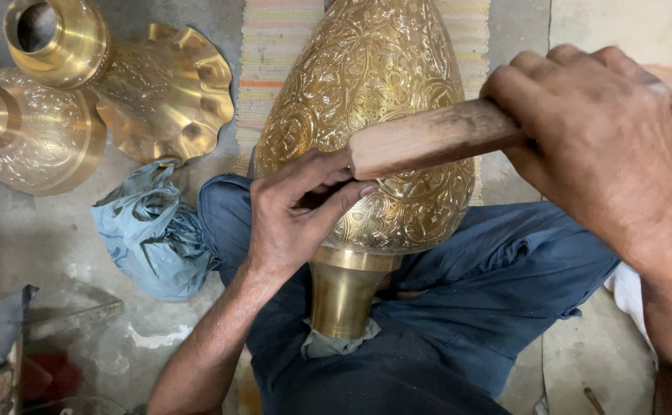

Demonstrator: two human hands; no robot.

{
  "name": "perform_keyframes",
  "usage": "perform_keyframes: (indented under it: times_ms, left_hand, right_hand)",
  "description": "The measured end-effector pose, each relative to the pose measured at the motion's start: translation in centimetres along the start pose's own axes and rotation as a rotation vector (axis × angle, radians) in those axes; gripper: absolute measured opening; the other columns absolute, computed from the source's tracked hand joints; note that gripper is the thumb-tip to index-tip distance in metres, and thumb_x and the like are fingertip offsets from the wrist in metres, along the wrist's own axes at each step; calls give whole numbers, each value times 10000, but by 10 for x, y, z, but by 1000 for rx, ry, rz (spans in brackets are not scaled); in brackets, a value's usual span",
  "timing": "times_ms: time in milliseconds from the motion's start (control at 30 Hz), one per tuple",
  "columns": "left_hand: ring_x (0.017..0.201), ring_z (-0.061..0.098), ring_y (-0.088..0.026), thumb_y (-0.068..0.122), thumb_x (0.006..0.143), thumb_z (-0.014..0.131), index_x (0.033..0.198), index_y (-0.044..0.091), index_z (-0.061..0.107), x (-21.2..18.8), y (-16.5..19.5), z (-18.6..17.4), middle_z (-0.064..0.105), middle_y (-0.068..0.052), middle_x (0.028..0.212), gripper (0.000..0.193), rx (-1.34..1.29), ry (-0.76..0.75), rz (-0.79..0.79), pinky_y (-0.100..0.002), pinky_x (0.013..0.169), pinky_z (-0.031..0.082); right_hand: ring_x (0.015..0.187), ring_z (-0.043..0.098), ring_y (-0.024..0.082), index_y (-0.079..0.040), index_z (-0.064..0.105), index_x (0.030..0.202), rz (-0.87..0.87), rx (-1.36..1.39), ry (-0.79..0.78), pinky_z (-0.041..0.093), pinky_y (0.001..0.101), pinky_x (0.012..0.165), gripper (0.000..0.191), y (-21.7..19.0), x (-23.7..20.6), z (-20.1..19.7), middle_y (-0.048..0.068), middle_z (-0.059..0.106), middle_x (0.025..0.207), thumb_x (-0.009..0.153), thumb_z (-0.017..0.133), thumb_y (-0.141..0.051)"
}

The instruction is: The person sits on the floor with a large engraved brass vessel held between the legs and works its decorated surface with a chisel, striking the chisel with a wooden mallet to chase and refine the embossed patterns, repositioning the chisel on different areas of the vessel.

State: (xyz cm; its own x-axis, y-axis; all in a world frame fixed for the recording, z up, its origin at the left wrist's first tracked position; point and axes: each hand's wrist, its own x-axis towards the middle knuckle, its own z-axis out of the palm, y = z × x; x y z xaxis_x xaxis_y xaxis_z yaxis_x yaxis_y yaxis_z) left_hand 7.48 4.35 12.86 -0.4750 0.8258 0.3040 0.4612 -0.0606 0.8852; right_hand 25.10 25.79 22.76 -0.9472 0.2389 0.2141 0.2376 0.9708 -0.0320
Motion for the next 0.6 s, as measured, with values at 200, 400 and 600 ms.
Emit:
perform_keyframes:
  times_ms: [200,400,600]
  left_hand:
    - [958,789,-153,111,914,849,1224,11,707,2,-3,0,772,-90,1051,355,0,2,14,-275,827,669]
    - [937,790,-148,117,905,859,1195,22,711,-1,-4,2,770,-93,1038,339,12,9,15,-274,807,675]
    - [940,786,-157,108,895,864,1168,12,715,1,-1,3,767,-97,1020,326,41,5,30,-277,819,678]
  right_hand:
    - [797,685,369,-54,621,1042,44,19,-62,560,474,698,341,-2,5,5,140,665,850,808,846,-158]
    - [849,707,331,-34,574,1127,147,178,-129,569,453,718,368,3,2,5,121,657,844,847,797,-119]
    - [788,713,274,-49,571,1080,272,182,-168,554,418,691,308,-4,5,0,100,636,781,901,792,-168]
